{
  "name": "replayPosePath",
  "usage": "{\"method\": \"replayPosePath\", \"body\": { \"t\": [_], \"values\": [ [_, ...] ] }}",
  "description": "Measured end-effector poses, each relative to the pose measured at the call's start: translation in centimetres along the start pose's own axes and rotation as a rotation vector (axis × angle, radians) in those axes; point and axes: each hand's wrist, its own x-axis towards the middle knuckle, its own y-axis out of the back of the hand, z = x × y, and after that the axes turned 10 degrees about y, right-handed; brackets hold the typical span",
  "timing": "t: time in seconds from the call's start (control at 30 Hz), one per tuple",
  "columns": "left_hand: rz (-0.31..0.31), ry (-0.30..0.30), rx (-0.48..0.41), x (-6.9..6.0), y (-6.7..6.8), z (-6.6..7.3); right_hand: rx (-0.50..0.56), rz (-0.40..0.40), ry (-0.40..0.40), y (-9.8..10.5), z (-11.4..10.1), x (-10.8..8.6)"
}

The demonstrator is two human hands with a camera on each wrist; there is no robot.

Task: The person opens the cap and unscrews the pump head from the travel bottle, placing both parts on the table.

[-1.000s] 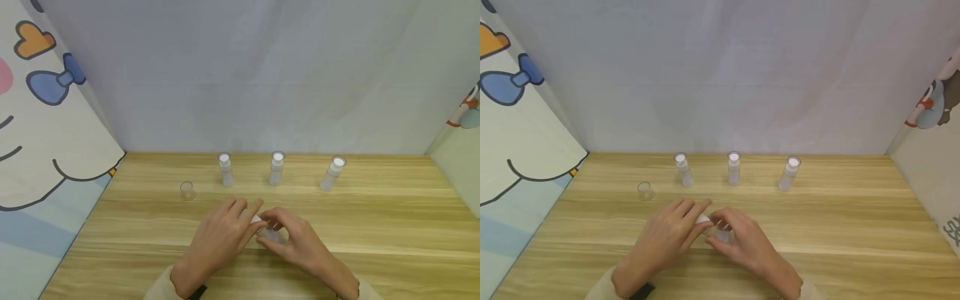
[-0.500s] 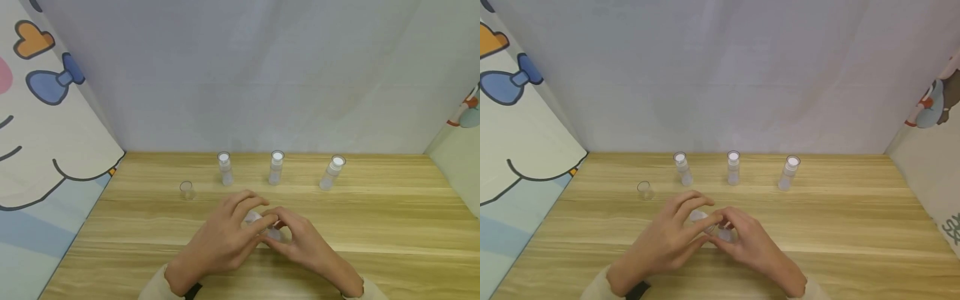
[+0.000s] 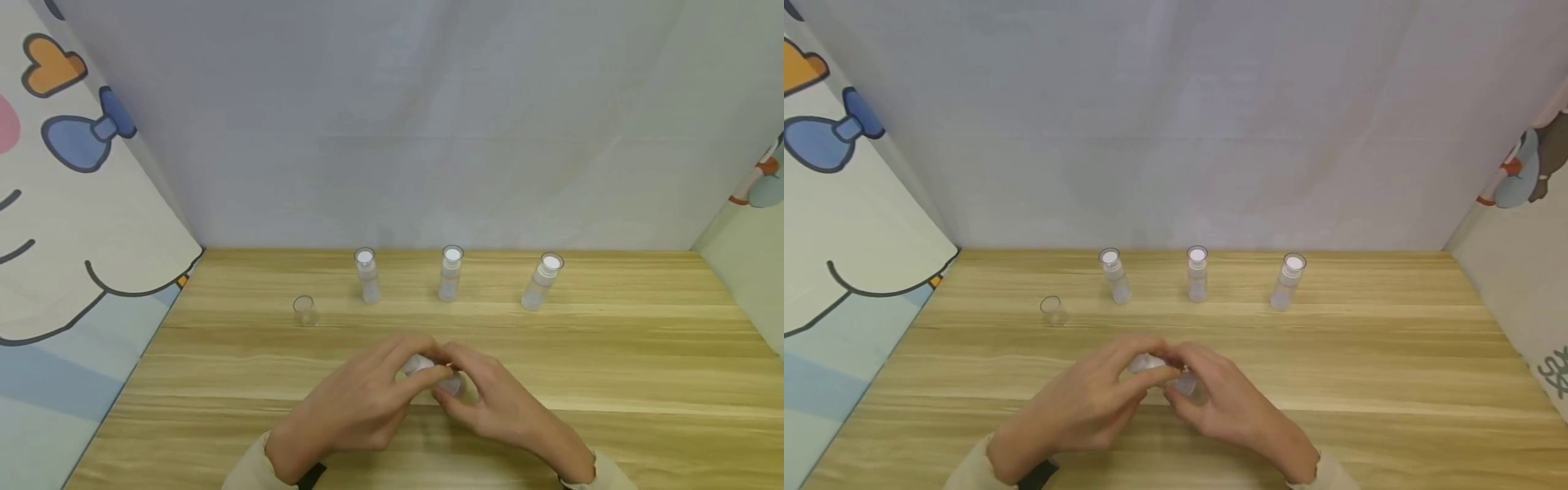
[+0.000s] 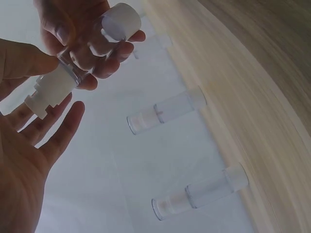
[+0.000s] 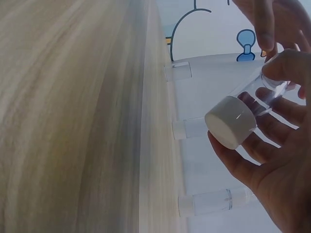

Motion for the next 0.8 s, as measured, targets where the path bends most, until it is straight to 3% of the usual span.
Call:
{"method": "replayPosePath", "body": {
  "t": [0.23, 0.47, 0.8],
  "values": [
    [0.013, -0.015, 0.059, 0.14, 0.02, 0.08, 0.015, -0.016, 0.008, 0.02, -0.07, -0.07],
    [0.009, -0.021, 0.06, 0.32, 0.05, -0.02, 0.057, -0.028, -0.022, -0.02, 0.01, -0.21],
    [-0.021, -0.019, 0.042, 0.14, 0.3, -0.33, 0.036, -0.016, -0.019, -0.05, -0.02, -0.22]
  ]
}}
